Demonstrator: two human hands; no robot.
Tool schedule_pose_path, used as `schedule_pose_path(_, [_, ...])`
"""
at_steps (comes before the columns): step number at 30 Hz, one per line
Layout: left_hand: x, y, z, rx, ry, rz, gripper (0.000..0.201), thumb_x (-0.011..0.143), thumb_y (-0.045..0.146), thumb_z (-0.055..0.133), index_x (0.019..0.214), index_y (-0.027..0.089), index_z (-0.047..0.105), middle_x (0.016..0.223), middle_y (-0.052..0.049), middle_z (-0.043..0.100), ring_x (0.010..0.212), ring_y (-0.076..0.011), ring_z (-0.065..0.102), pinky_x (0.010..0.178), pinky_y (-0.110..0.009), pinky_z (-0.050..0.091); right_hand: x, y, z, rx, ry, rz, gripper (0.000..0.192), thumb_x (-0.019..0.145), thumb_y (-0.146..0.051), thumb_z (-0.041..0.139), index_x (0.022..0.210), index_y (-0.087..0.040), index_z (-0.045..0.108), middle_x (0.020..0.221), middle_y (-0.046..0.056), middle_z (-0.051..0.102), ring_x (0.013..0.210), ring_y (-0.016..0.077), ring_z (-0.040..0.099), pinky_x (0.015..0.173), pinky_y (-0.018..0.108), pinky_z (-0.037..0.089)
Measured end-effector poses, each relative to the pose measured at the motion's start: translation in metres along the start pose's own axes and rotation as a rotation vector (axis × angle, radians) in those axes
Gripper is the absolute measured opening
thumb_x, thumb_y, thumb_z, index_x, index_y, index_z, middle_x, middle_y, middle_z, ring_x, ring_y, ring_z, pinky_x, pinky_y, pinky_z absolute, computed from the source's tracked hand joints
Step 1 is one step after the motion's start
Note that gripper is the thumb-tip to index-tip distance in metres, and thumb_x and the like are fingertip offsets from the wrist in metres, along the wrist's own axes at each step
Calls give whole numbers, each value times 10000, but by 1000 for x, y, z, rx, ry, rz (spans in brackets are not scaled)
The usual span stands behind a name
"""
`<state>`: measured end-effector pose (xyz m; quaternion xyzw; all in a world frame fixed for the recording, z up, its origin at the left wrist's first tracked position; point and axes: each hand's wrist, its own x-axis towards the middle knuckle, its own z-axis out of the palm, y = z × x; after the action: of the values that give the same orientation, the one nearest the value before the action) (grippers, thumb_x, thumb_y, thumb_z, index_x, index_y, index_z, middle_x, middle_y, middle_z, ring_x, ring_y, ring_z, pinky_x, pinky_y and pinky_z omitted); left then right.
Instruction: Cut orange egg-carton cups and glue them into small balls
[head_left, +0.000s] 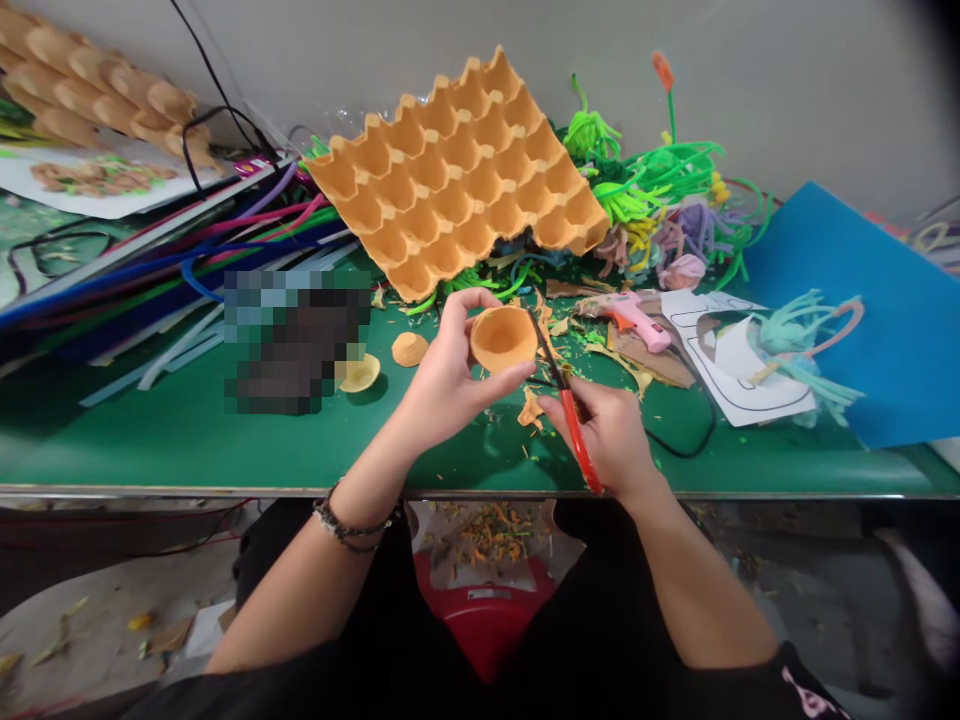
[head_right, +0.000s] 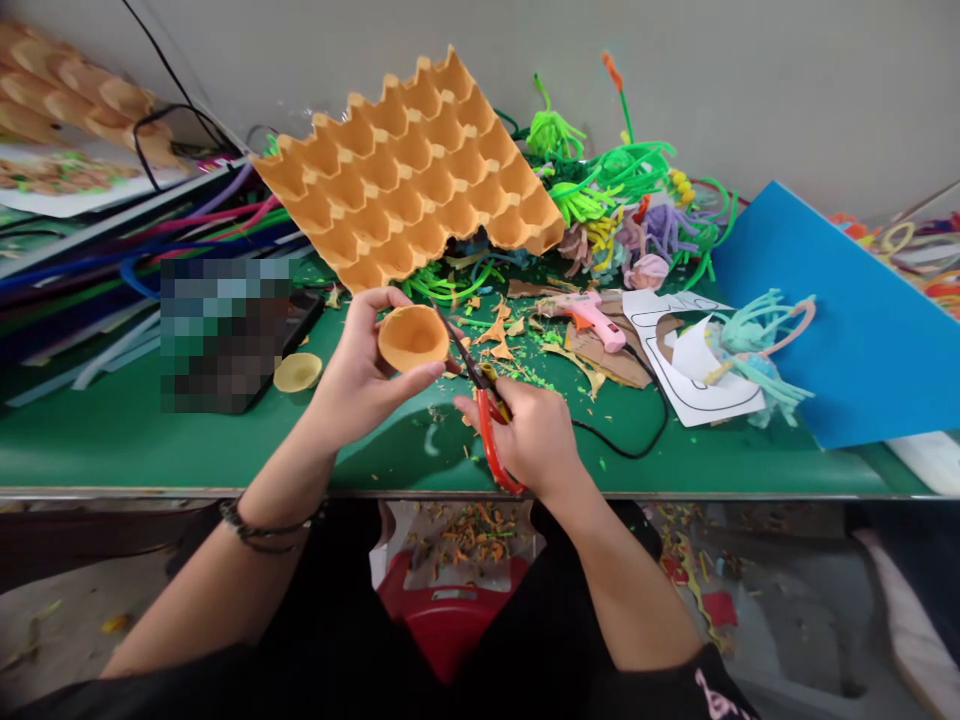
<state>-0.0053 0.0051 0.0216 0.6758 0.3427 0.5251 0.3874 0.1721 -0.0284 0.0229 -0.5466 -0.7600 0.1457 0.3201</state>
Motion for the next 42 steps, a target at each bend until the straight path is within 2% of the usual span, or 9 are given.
schedule_pose_path(3, [1,2,-3,33,-1,22,437,742,237,671,1042,236,353,870,9,539,724,-102,574,585,-215,516,3,3,1,-36,20,7,544,807,-674,433,539,-214,321,451,-44,328,449,85,272,471,240,227])
schedule_pose_path(7, [2,0,-6,12,5,23,431,755,267,672,1067,229,377,941,-20,561,817,-128,591,676,-256,556,6,6,0,-55,24,30,555,724,-756,448,603,-221,356,484,-38,380,452,93,315,474,244,255])
schedule_pose_path(13, [3,-2,-6,-17,-54,28,428,797,356,641,1134,198,429,1115,-80,573,968,-174,614,762,-289,582,5,4,0,-104,-109,53,637,644,-842,401,789,-223,361,587,-13,473,482,134,419,476,261,269])
schedule_pose_path(17, [1,0,-6,71,-117,59,415,832,362,614,1171,184,454,1115,-82,608,984,-183,628,799,-305,578,5,5,2,-152,-115,65,638,652,-855,355,759,-226,343,592,-8,458,513,143,425,491,263,265])
schedule_pose_path(23, [-1,7,-8,346,-149,131,440,845,323,617,1223,167,454,1200,-94,601,1093,-203,591,936,-342,506,5,5,1,-248,-38,38,636,699,-843,309,685,-213,393,624,10,482,515,122,399,493,253,227])
schedule_pose_path(29, [0,10,-7,430,-180,162,393,855,309,602,1185,148,461,1132,-101,624,1030,-200,607,879,-317,508,3,6,-1,-307,25,29,676,733,-839,259,591,-200,428,572,31,530,494,123,414,492,260,193])
schedule_pose_path(34, [0,9,-11,380,-209,129,364,876,309,562,1184,149,449,1126,-97,613,1017,-189,596,883,-312,497,3,4,0,-312,29,61,702,753,-831,220,538,-200,438,524,41,520,461,119,385,488,270,181])
schedule_pose_path(38, [0,4,-12,219,-241,35,353,883,310,533,1190,162,441,1065,-74,615,943,-162,603,810,-288,521,5,3,-1,-280,-2,109,693,731,-847,235,520,-206,392,484,22,458,456,112,332,489,265,186])
schedule_pose_path(42, [0,-2,-8,75,-174,-1,359,902,357,495,1197,162,434,1045,-76,604,936,-153,595,790,-274,524,7,3,-1,-195,7,118,669,714,-847,293,505,-212,319,437,-12,373,441,97,279,477,259,197])
